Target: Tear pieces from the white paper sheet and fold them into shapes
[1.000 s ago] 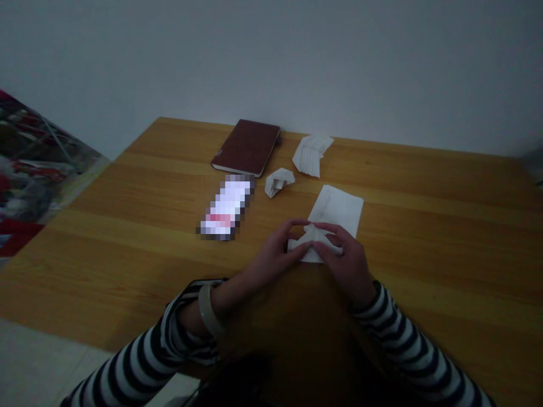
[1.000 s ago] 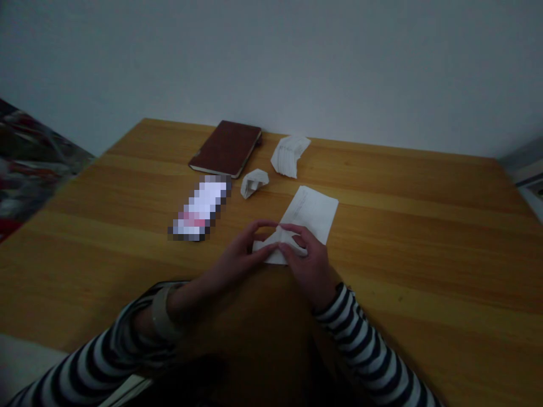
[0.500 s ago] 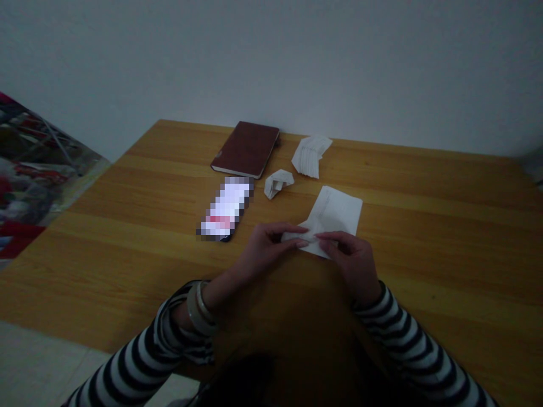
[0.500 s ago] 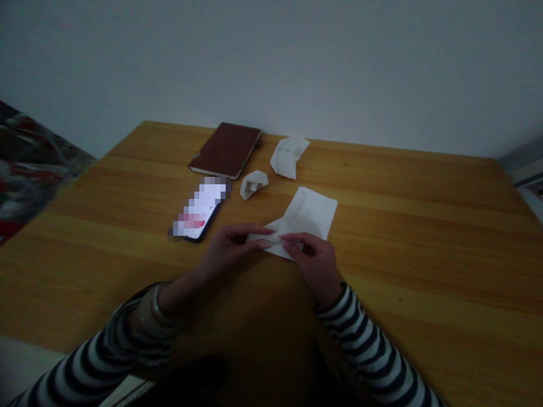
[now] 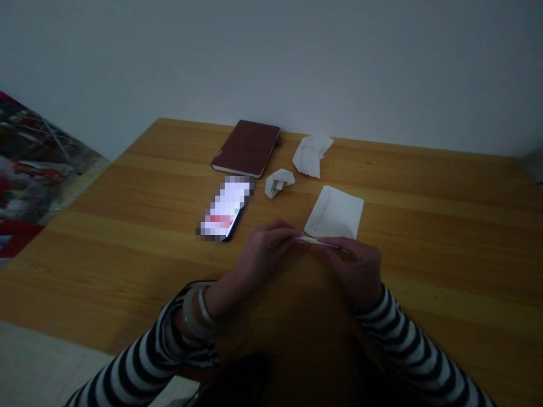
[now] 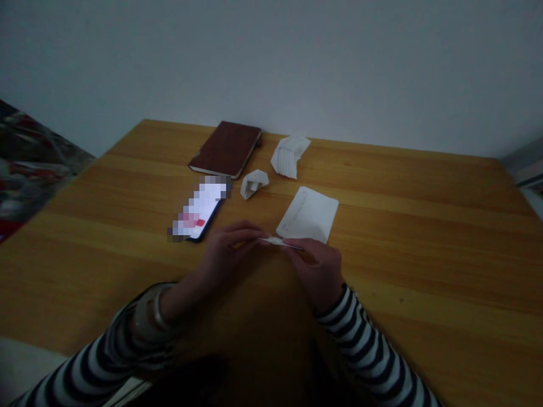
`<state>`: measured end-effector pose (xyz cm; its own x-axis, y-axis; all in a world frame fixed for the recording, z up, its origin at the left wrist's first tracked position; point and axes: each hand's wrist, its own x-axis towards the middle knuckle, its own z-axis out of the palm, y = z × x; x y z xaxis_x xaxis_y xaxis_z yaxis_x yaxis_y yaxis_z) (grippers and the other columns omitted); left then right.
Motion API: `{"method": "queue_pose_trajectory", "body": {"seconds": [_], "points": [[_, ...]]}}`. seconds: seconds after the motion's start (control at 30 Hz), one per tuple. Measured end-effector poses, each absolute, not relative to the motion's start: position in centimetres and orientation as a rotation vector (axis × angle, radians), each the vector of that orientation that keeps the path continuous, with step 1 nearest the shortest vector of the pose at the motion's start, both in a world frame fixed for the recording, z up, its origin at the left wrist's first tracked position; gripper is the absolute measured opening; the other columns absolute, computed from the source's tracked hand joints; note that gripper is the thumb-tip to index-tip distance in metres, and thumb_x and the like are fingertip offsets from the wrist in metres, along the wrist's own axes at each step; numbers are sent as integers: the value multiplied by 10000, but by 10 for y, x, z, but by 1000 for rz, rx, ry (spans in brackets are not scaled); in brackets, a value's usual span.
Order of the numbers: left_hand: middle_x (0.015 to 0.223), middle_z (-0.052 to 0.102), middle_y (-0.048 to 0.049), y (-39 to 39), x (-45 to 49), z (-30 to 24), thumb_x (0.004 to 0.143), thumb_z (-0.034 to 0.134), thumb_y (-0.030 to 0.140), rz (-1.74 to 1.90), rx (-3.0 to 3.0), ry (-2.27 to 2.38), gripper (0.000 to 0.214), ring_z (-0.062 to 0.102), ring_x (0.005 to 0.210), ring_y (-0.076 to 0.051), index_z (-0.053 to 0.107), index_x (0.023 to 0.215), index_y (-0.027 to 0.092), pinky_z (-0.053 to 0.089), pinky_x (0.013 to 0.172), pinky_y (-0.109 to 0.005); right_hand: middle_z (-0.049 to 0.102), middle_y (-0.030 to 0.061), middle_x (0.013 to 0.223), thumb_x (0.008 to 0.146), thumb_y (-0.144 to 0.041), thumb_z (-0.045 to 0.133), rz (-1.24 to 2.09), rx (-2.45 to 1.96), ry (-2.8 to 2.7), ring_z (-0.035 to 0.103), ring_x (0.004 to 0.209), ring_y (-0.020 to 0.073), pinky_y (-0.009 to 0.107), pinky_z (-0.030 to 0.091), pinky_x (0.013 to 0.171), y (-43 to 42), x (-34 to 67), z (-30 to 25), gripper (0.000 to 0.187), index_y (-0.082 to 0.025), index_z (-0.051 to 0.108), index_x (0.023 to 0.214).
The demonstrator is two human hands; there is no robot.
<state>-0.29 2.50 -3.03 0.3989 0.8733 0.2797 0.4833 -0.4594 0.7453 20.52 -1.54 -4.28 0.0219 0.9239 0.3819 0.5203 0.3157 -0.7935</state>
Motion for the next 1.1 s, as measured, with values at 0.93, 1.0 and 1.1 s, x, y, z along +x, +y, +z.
{"method": "queue_pose_trajectory", "body": {"seconds": [0.93,1.0,1.1], "points": [[1093,751,-61,-2,19,-27,946,528,200,886,1825,1035,265,712,952,-174,681,1162,174,562,845,-284,657,18,721,952,-402,498,1044,-1292,-1467,604,668,146,237,470,591,-20,184,-45,307,-177,638,797],[1077,755,-59,-1,19,-24,952,528,210,855,1759,1011,256,710,948,-168,694,1142,170,554,854,-278,663,21,725,949,-395,508,1065,-1297,-1472,612,679,150,240,477,605,-19,185,-45,301,-175,649,801],[1063,760,-54,4,16,-23,942,553,225,795,1711,998,241,709,942,-172,710,1116,171,547,869,-292,659,24,709,947,-376,508,1058,-1317,-1537,615,672,157,256,484,622,-19,187,-47,298,-170,651,787]]}}
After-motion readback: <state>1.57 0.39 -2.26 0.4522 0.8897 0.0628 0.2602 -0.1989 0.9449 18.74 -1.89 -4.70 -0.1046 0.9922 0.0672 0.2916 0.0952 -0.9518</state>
